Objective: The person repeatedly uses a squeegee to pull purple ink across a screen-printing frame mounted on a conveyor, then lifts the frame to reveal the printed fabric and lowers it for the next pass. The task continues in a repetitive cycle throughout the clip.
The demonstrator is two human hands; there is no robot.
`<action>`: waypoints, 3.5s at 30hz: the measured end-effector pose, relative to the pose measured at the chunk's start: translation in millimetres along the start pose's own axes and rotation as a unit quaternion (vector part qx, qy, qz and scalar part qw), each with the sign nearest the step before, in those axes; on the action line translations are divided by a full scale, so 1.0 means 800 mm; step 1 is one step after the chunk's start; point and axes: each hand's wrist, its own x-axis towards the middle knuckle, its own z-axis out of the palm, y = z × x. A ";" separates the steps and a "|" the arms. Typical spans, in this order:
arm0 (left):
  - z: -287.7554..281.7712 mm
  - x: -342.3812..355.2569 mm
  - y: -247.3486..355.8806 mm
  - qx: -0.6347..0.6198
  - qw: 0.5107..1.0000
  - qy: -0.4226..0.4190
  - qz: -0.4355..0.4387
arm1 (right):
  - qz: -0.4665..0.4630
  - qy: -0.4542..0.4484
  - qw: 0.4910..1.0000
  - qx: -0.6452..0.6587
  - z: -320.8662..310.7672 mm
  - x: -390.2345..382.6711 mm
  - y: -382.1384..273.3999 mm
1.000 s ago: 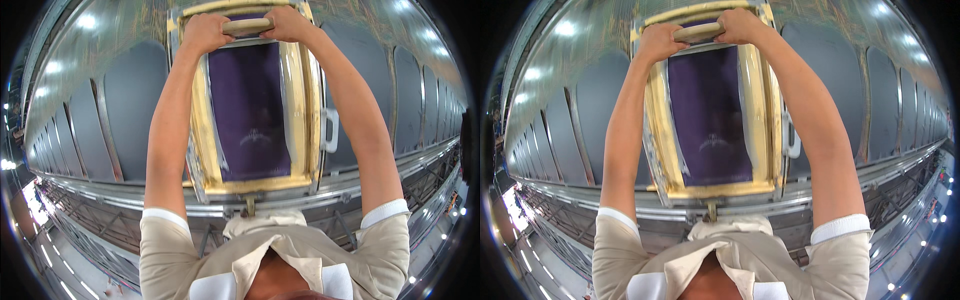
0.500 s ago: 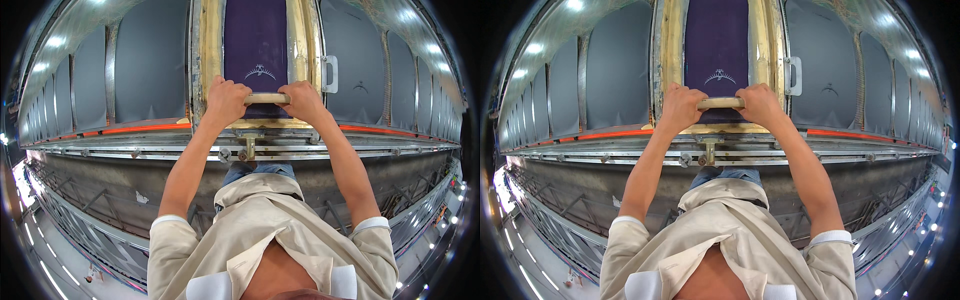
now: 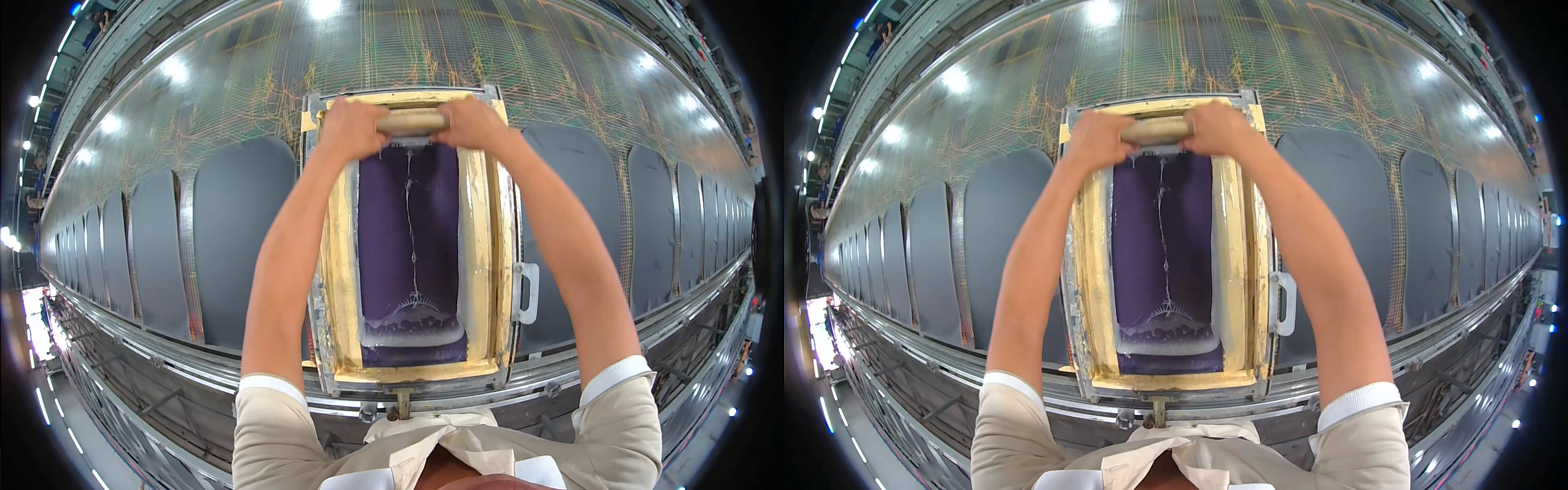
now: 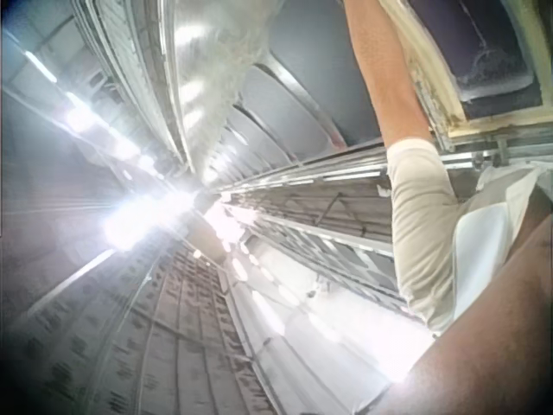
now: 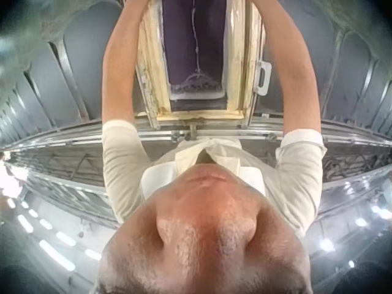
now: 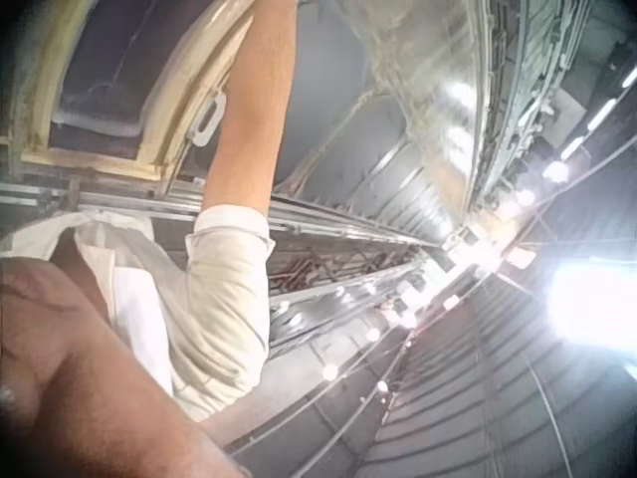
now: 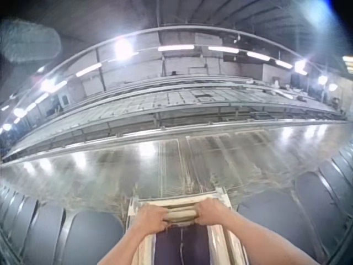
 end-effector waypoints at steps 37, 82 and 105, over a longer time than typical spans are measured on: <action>0.067 -0.457 0.206 -0.020 0.999 0.031 0.031 | 0.190 0.278 0.934 0.117 0.068 -0.386 -0.122; -0.013 -0.476 -0.310 0.008 0.984 0.170 0.059 | 0.395 0.276 0.827 0.290 0.190 -0.216 -0.480; -0.080 -0.427 -0.333 -0.012 0.983 0.005 0.184 | 0.494 0.333 0.789 0.152 0.248 -0.451 -0.491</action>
